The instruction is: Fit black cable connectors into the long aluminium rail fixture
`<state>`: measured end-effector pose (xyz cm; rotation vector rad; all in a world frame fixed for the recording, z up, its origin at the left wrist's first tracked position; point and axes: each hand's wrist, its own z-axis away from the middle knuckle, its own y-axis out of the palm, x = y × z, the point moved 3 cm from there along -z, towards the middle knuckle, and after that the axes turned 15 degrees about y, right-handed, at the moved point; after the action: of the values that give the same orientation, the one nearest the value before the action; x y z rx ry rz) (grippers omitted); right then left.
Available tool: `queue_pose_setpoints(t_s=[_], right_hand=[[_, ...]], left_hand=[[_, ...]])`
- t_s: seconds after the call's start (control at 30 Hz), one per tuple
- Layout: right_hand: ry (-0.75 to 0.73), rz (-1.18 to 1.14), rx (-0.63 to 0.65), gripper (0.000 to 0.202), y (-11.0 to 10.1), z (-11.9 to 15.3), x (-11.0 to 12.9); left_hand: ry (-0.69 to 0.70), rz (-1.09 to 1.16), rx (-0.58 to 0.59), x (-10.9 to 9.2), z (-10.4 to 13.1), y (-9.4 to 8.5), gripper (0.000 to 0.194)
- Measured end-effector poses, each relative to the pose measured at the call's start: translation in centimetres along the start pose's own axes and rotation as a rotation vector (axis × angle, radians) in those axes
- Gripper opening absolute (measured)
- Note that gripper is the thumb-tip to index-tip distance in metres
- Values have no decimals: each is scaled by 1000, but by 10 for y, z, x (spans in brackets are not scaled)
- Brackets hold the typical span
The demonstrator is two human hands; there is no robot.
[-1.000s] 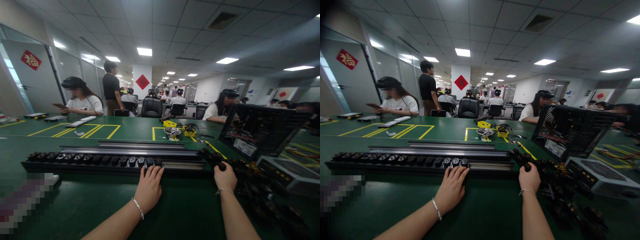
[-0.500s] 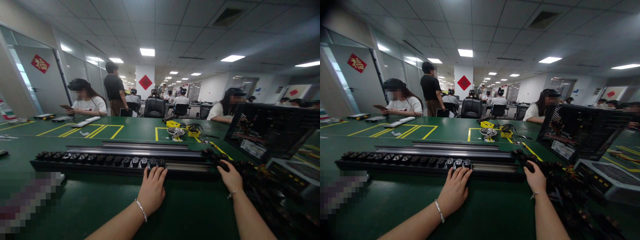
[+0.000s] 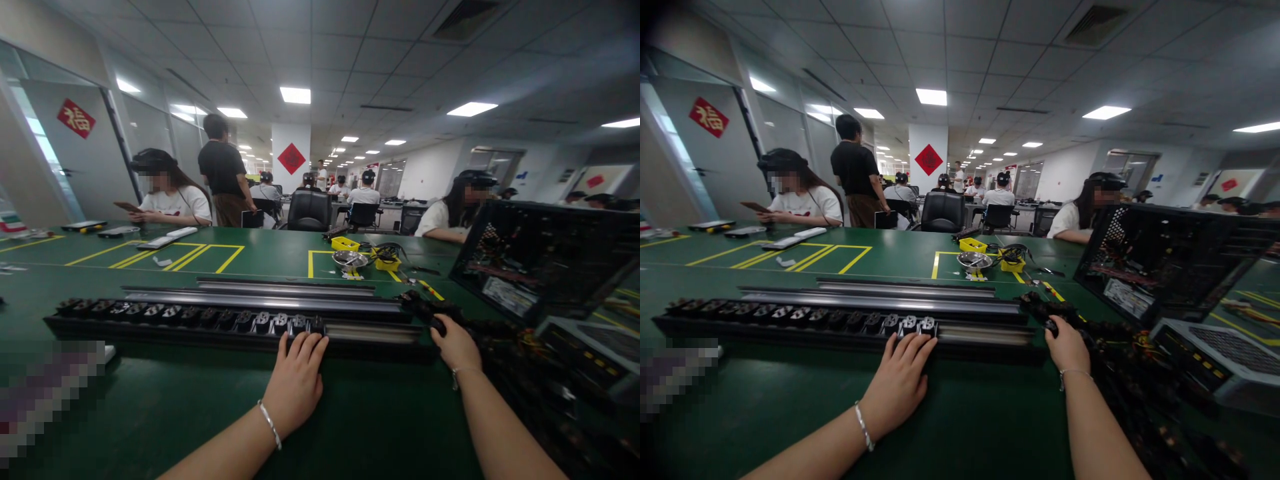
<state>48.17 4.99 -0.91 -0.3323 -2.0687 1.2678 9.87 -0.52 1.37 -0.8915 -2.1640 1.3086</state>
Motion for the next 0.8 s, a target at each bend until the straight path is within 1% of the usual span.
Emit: queue_pose_setpoints(t_s=[0.13,0.2,0.3,0.57,0.63,0.8], right_hand=[[-118,108,-77,40,2,-7,-2],[-159,147,-84,38,3,-11,-3],[-181,182,-81,37,6,-16,-4],[-294,210,-111,35,11,-21,-4],[-295,215,-120,35,10,-21,-4],[-200,277,-168,33,6,-21,1]], left_hand=[[17,-36,0,1,0,1,56],[22,-28,-7,1,0,1,56],[20,-28,-20,2,1,1,55],[41,-36,-37,2,1,1,56],[45,-36,-43,2,1,1,56],[30,0,-35,2,0,1,57]])
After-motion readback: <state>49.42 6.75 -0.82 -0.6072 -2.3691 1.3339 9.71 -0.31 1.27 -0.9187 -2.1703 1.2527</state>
